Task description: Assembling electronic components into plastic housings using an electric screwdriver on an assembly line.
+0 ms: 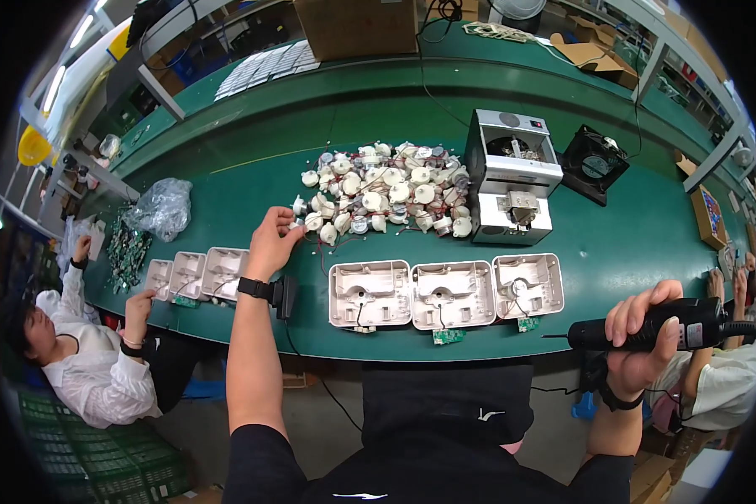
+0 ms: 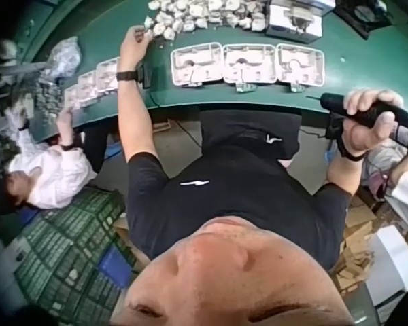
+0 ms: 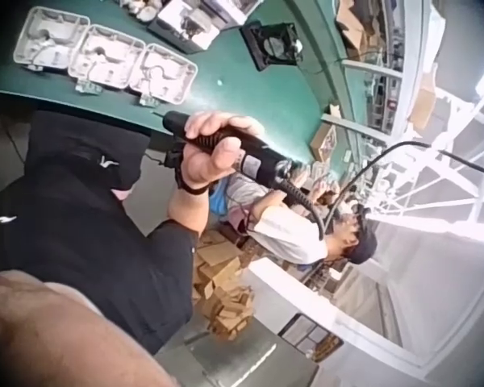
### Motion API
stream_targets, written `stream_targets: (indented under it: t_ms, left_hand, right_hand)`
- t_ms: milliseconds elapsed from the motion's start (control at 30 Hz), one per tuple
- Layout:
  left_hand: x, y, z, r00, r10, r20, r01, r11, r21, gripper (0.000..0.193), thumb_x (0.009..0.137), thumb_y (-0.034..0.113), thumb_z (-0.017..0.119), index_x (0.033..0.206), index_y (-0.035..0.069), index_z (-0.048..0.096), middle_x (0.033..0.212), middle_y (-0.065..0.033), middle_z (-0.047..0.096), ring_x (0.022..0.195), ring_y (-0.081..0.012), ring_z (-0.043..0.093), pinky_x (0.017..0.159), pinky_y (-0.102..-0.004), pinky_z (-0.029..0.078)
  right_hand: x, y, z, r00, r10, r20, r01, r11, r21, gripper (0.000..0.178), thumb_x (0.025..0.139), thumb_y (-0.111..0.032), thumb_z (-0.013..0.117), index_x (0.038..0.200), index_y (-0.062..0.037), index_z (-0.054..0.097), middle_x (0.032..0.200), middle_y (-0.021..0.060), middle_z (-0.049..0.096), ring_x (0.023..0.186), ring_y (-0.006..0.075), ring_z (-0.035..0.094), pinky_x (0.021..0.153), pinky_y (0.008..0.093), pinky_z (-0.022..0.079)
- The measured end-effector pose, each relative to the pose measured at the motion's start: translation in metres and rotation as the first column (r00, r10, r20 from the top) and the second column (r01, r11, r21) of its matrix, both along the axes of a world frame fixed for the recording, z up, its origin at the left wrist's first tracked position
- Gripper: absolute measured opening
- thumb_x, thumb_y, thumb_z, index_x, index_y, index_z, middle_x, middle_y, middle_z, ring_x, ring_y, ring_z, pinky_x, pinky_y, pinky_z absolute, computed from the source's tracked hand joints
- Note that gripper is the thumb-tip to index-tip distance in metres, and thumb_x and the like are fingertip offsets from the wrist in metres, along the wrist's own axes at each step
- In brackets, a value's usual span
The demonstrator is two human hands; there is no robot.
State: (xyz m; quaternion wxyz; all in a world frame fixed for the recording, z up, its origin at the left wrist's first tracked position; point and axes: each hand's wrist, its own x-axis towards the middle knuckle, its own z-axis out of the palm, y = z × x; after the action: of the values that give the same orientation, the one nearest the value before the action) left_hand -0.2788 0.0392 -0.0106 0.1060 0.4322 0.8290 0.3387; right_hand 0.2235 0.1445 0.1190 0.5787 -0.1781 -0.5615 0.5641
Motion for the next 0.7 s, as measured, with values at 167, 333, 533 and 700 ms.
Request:
stream_targets:
  t_ms: [167, 333, 533, 700]
  left_hand:
    - [0.011, -0.018, 0.007, 0.991, -0.061, -0.123, 0.049, 0.994, -0.099, 0.043, 0.087, 0.012, 0.071, 0.127, 0.005, 0.058, 0.105, -0.0089, 0.065, 0.093, -0.0167, 0.063, 0.079, -0.0311, 0.053]
    - [0.035, -0.028, 0.029, 0.999, -0.012, 0.040, 0.001, 0.967, 0.257, 0.044, 0.089, 0.008, 0.068, 0.130, 0.001, 0.054, 0.112, -0.0116, 0.065, 0.093, -0.0175, 0.065, 0.084, -0.0311, 0.054]
    - [0.067, -0.034, 0.069, 0.895, -0.183, 0.408, -0.066, 0.848, 0.525, 0.035, 0.093, 0.004, 0.061, 0.126, -0.002, 0.052, 0.120, -0.0126, 0.060, 0.104, -0.0181, 0.062, 0.091, -0.0315, 0.052]
    - [0.102, -0.038, 0.073, 0.684, -0.358, 0.636, -0.046, 0.848, 0.528, 0.030, 0.093, 0.002, 0.060, 0.121, 0.001, 0.050, 0.119, -0.0122, 0.060, 0.107, -0.0168, 0.059, 0.088, -0.0314, 0.052]
  right_hand:
    - [-0.009, 0.001, -0.003, 0.998, 0.062, -0.028, -0.062, 0.998, -0.006, 0.045, 0.091, -0.042, 0.063, 0.105, -0.0067, 0.039, 0.071, 0.0042, 0.048, 0.050, 0.0128, 0.048, 0.049, 0.0265, 0.043]
    - [-0.010, -0.001, -0.001, 0.996, 0.065, -0.054, -0.062, 0.996, 0.059, 0.038, 0.094, -0.037, 0.057, 0.104, -0.0054, 0.039, 0.069, 0.0035, 0.046, 0.046, 0.0109, 0.042, 0.046, 0.0244, 0.039]
    - [-0.002, -0.004, 0.000, 0.996, 0.066, -0.060, -0.062, 0.996, 0.068, 0.039, 0.094, -0.039, 0.058, 0.104, -0.0054, 0.039, 0.069, 0.0037, 0.046, 0.046, 0.0108, 0.042, 0.046, 0.0244, 0.040]
    - [-0.003, -0.007, 0.000, 0.994, 0.095, -0.061, -0.091, 0.994, 0.061, 0.041, 0.093, -0.040, 0.059, 0.104, -0.0056, 0.039, 0.070, 0.0039, 0.046, 0.047, 0.0114, 0.042, 0.046, 0.0247, 0.040]
